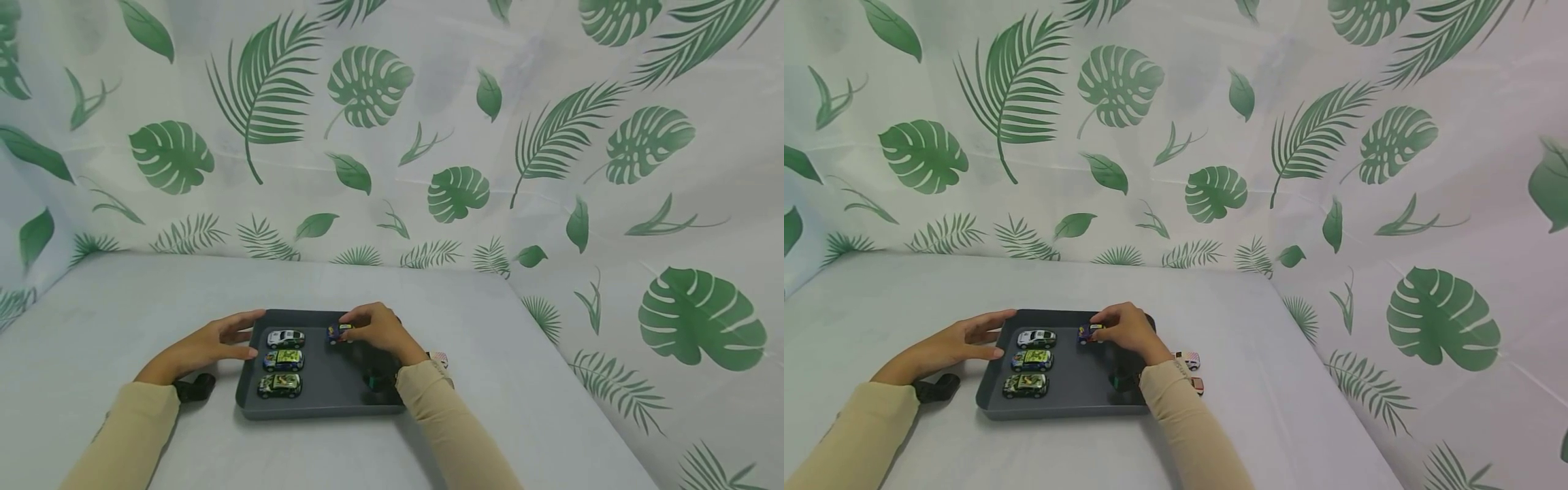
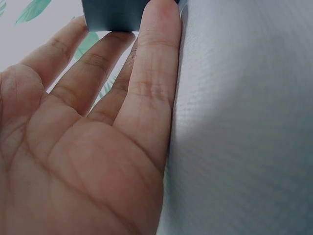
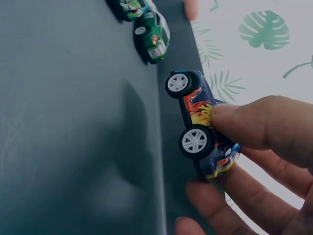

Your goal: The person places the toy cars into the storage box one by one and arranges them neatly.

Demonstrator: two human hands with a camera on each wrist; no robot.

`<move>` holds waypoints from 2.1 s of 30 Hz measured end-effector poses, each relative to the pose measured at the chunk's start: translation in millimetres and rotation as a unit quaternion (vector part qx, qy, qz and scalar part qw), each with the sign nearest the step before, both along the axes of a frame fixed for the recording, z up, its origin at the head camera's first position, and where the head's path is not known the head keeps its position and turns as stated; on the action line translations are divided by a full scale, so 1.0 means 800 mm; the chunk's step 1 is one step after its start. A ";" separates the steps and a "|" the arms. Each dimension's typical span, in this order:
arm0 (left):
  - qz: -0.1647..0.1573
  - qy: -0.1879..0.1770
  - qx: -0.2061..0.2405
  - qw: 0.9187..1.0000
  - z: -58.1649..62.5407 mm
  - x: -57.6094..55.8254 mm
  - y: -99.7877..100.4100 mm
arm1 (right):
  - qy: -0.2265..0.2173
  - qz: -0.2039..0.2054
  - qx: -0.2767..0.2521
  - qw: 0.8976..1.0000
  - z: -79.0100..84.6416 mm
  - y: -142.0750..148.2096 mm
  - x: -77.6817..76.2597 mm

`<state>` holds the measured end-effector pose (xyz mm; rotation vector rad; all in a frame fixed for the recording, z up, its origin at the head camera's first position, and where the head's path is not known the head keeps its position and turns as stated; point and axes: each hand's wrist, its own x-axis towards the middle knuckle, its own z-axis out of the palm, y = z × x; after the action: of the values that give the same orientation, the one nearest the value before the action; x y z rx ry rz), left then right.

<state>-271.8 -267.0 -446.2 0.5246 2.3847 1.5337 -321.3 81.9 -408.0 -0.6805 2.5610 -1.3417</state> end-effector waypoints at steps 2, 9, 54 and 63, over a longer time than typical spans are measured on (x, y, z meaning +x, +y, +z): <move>-0.002 -0.001 0.003 1.000 0.000 0.000 0.000 | 0.004 -0.002 0.010 1.000 -0.001 -0.003 -0.001; -0.003 -0.002 0.003 1.000 0.001 0.001 0.002 | 0.021 -0.009 0.049 0.999 -0.003 -0.015 -0.002; 0.004 -0.009 0.002 1.000 0.001 0.001 0.001 | -0.002 -0.016 0.065 0.998 0.012 -0.001 0.009; 0.003 -0.006 0.006 1.000 0.001 0.001 0.001 | -0.016 0.060 0.029 0.998 0.021 0.022 0.015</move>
<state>-271.0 -266.1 -445.5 0.5096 2.3715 1.5491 -309.1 99.5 -391.0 -0.7825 2.4811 -1.2274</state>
